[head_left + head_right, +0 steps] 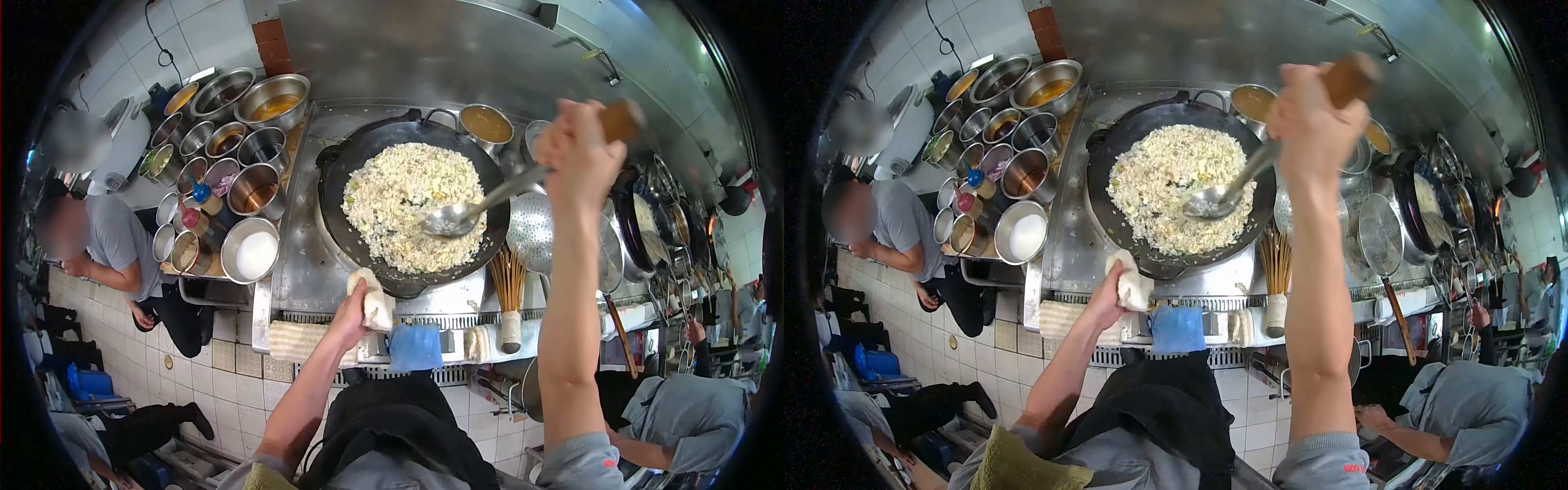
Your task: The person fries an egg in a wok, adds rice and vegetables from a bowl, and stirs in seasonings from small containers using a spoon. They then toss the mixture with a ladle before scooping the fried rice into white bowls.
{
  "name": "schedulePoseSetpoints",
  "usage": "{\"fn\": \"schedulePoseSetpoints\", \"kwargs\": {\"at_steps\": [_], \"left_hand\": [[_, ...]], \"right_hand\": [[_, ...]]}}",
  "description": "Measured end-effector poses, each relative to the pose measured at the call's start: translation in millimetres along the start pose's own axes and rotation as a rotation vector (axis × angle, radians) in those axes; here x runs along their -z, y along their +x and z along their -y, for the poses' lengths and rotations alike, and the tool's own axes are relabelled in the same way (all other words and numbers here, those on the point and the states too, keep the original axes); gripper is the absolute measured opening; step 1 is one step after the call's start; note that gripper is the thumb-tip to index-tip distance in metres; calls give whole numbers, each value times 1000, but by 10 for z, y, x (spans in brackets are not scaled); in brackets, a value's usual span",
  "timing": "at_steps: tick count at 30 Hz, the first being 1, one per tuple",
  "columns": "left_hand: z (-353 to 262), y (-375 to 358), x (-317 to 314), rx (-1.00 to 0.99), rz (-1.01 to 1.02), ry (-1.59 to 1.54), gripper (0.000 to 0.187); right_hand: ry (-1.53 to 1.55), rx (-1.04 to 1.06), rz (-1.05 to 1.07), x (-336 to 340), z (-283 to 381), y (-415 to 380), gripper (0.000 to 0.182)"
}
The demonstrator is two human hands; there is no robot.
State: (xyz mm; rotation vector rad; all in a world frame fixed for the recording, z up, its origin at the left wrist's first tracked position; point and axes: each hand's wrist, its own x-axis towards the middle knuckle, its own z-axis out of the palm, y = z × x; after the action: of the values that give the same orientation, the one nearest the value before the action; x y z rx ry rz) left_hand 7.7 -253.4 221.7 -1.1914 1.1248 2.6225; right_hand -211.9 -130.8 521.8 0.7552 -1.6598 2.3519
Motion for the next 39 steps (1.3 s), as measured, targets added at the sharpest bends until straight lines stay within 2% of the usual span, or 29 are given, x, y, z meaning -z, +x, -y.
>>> {"fn": "schedulePoseSetpoints", "kwargs": {"at_steps": [2, 3, 5, 7, 9, 11, 12, 14, 15, 17, 20, 21, 23, 24, 26, 27, 28, 31, 33, 34, 35, 36, 37, 38, 39], "left_hand": [[-57, 35, -74, 22, 31, 62, 55], [-64, 44, -115, 48, 66, 126, 56], [0, 164, -185, -18, 94, 84, 57], [41, 234, -213, -21, 23, 125, 57], [9, 217, -282, 1, 7, 101, 55], [-50, 132, -403, -33, -72, -66, 39], [-35, 228, -369, -32, -80, -68, 39], [50, 590, -257, 89, 54, -264, 21], [151, 676, -226, 59, 32, -279, 11], [343, 444, -199, -37, 56, -185, 11], [353, -884, -366, -2, -157, -197, 26], [288, -1154, -417, -109, -32, -202, 25], [263, -1009, -439, -36, -127, -225, 18], [254, -732, -420, -23, -37, -308, 13], [384, -198, -261, -58, 49, -187, 15], [492, 5, -164, -71, 89, -156, 17], [540, -278, -198, -86, 30, -123, 19], [1151, -939, 210, -68, -85, -174, 28], [930, -1165, 159, 5, 12, -141, 24], [637, -1204, -22, 46, -8, -190, 21], [273, -1091, -240, 79, -26, -237, 17], [137, -661, -301, 18, 31, -248, 14], [164, -271, -280, -45, 90, -258, 11], [309, -210, -231, -49, 90, -253, 11], [459, -195, -203, -53, 57, -158, 12]], "right_hand": [[-8, 50, -41, 56, 177, -159, 22], [101, 1, -105, 77, -72, -186, 19], [22, 271, -58, 132, -818, -279, 17], [60, 110, 34, 101, -1052, -262, 25], [223, 11, 8, 29, -709, -155, 30], [113, 31, -24, 154, -312, -201, 31], [233, -9, -46, 198, -124, -306, 29], [240, -15, -90, 271, -382, -374, 29], [241, -18, -138, 323, -520, -464, 30], [289, -81, -171, 389, -586, -471, 28], [299, -262, -256, 697, -285, -235, 26], [295, -252, -251, 652, -73, -237, 28], [202, -219, -250, 509, 24, -206, 30], [156, -176, -302, 370, -39, -168, 30], [38, -51, -382, 79, -306, -65, 29], [148, 8, -302, -3, -414, -49, 28], [150, 29, -299, -12, -354, -21, 27], [190, 50, -242, 41, 95, 60, 27], [227, 24, -137, 143, 361, 112, 27], [167, 43, -164, 100, 382, 70, 28], [110, 67, -190, 18, 379, 20, 29], [-65, 166, -195, -57, 180, -35, 28], [-239, 268, -198, -123, -144, -113, 27], [-225, 279, -205, -179, -446, -202, 24], [-143, 274, -213, -159, -433, -193, 23]]}}
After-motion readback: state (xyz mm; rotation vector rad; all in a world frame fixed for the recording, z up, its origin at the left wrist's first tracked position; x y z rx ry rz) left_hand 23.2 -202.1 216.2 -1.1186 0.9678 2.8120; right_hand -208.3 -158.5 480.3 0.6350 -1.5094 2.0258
